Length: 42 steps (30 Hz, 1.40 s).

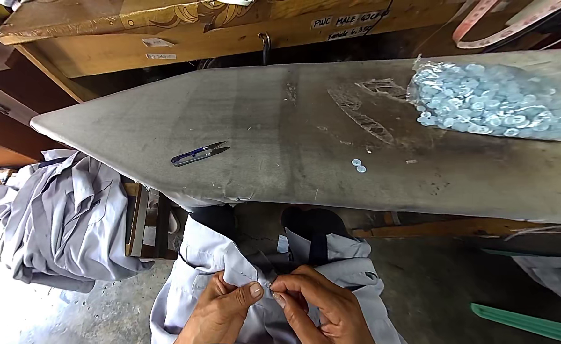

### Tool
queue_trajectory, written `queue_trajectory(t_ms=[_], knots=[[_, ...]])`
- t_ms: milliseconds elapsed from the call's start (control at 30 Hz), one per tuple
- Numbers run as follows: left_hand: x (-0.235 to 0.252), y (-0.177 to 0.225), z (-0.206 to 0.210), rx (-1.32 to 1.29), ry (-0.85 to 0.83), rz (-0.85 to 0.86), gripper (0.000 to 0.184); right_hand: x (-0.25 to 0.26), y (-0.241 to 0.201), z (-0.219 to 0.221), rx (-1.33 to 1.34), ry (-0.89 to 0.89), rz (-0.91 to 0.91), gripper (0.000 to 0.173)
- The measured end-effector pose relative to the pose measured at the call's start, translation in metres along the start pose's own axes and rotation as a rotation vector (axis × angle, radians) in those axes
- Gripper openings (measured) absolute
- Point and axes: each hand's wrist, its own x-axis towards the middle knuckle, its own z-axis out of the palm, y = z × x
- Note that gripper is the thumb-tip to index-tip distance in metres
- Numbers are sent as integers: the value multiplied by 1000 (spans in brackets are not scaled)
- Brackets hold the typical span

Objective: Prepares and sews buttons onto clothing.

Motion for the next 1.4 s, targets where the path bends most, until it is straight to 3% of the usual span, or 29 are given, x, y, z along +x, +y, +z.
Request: queue_trajectory(t_ms=[1033,1200,1300,1400], knots=[[-1,-5,-2,-78,-86,-60,18,-5,9,10,160,46,34,5],[0,-6,1,-2,-47,-15,19,5,15,6,343,13,89,20],[1,-7,3,72,24,33,18,11,14,-2,149,1,22,29],[2,-7,6,115,112,68,19,12,0,-7,-130,15,-97,20]])
